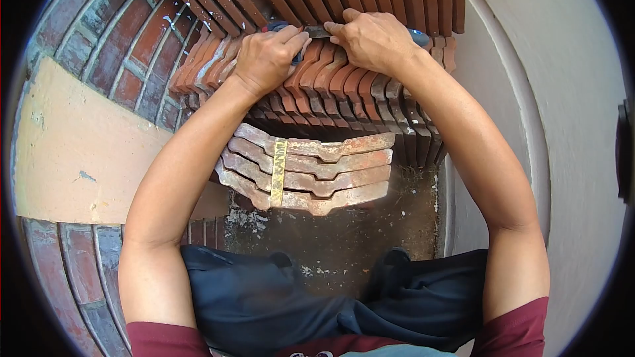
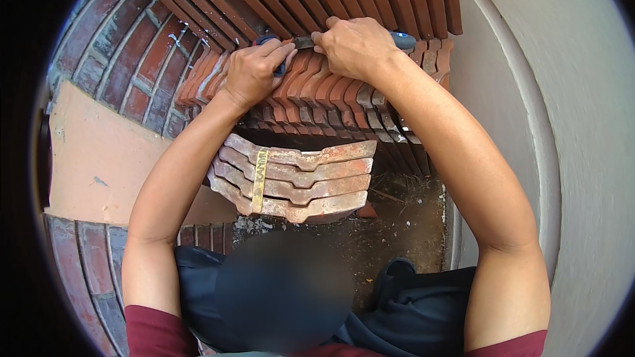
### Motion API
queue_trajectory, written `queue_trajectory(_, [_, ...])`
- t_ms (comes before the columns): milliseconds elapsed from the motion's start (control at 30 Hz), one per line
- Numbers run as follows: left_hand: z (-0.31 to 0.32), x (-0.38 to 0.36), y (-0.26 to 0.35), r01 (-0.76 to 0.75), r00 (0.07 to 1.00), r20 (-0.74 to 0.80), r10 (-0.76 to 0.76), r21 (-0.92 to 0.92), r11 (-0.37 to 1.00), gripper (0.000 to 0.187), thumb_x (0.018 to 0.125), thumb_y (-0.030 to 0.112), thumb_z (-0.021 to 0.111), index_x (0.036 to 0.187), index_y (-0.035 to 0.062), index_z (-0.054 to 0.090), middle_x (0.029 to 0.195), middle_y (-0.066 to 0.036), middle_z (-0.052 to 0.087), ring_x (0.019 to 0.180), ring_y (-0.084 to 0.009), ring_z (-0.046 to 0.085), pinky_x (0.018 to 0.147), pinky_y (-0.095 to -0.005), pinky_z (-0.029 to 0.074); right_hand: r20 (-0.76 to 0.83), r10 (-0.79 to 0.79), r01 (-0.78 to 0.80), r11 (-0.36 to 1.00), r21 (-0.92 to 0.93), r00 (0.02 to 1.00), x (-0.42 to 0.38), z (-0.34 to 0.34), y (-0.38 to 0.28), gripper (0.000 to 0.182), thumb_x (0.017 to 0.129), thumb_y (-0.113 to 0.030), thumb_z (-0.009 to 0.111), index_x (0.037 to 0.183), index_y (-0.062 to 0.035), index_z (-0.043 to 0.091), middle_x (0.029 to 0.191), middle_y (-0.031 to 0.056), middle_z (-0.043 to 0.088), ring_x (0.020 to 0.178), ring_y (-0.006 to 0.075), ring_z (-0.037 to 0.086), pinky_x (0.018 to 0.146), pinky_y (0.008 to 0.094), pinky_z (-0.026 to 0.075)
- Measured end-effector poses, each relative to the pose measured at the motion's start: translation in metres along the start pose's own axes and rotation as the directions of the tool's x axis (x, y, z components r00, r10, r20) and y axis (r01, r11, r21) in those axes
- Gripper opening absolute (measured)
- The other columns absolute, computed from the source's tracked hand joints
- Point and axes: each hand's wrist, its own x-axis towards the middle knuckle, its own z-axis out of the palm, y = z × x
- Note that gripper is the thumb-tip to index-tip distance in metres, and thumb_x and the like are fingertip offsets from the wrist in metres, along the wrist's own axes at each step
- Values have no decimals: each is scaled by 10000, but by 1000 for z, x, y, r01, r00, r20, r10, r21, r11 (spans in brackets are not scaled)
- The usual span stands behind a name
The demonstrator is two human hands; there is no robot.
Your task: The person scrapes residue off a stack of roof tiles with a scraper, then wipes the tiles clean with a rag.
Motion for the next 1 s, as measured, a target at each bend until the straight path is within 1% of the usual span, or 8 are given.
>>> queue_trajectory(100, [1,1,0,2,999,-39,-3,-25,1000,130,870,162,746,969,77,750,835,-52,681,678,-281,700,597,-376,575,-23,-2,2,1000,6,1000,-1,0,0,284,992,-250,572,1203,-147,732,1073,128,701,968,312,717,833,440,582])
queue_trajectory(267, [3,2,-1,7,1000,-24,-7,-28,1000,116,873,164,746,953,80,751,822,-50,680,671,-278,698,589,-373,572,39,16,-16,1000,12,999,2,-2,0,290,995,-246,567,1220,-150,724,1065,126,698,950,315,718,824,444,581])
queue_trajectory(367, [2,2,0,0,999,-42,-1,-25,1000,105,873,163,748,937,80,751,810,-47,678,660,-278,693,579,-372,567,-52,-25,23,999,-29,998,0,6,5,319,1007,-278,578,1267,-161,720,1025,119,684,858,313,721,745,425,589])
queue_trajectory(567, [4,2,0,-14,998,-70,11,-43,999,81,868,146,754,913,79,747,796,-46,674,635,-274,686,560,-369,560,-96,-48,43,997,-58,994,-2,8,4,320,1004,-281,582,1259,-149,723,1017,123,686,852,320,720,745,426,587])
queue_trajectory(667, [4,2,-1,-6,996,-86,2,-44,999,74,867,141,754,908,80,746,796,-45,677,633,-269,686,559,-365,561,-38,-13,14,1000,16,999,2,10,6,319,1003,-274,584,1256,-140,724,1019,125,689,855,319,720,747,430,585])
queue_trajectory(767, [3,2,-1,-9,994,-111,4,-43,999,73,865,140,756,907,80,745,801,-44,681,637,-267,689,562,-361,564,-13,13,-12,999,31,1000,0,2,-2,280,1011,-268,558,1167,-132,746,1050,136,702,942,320,719,820,451,581])
queue_trajectory(867, [4,1,-2,-17,994,-109,12,-52,999,75,860,135,760,908,79,744,806,-42,685,640,-265,690,565,-359,566,13,24,-24,1000,16,1000,1,-6,-5,278,1007,-268,565,1160,-128,750,1052,141,703,951,329,718,832,457,577])
queue_trajectory(1000, [5,2,-1,-14,997,-74,10,-53,999,76,852,125,764,909,80,741,807,-40,686,644,-263,691,567,-358,567,-1,28,-28,1000,2,1000,0,-1,-2,270,996,-269,579,1152,-131,752,1047,139,705,941,333,718,836,463,576])
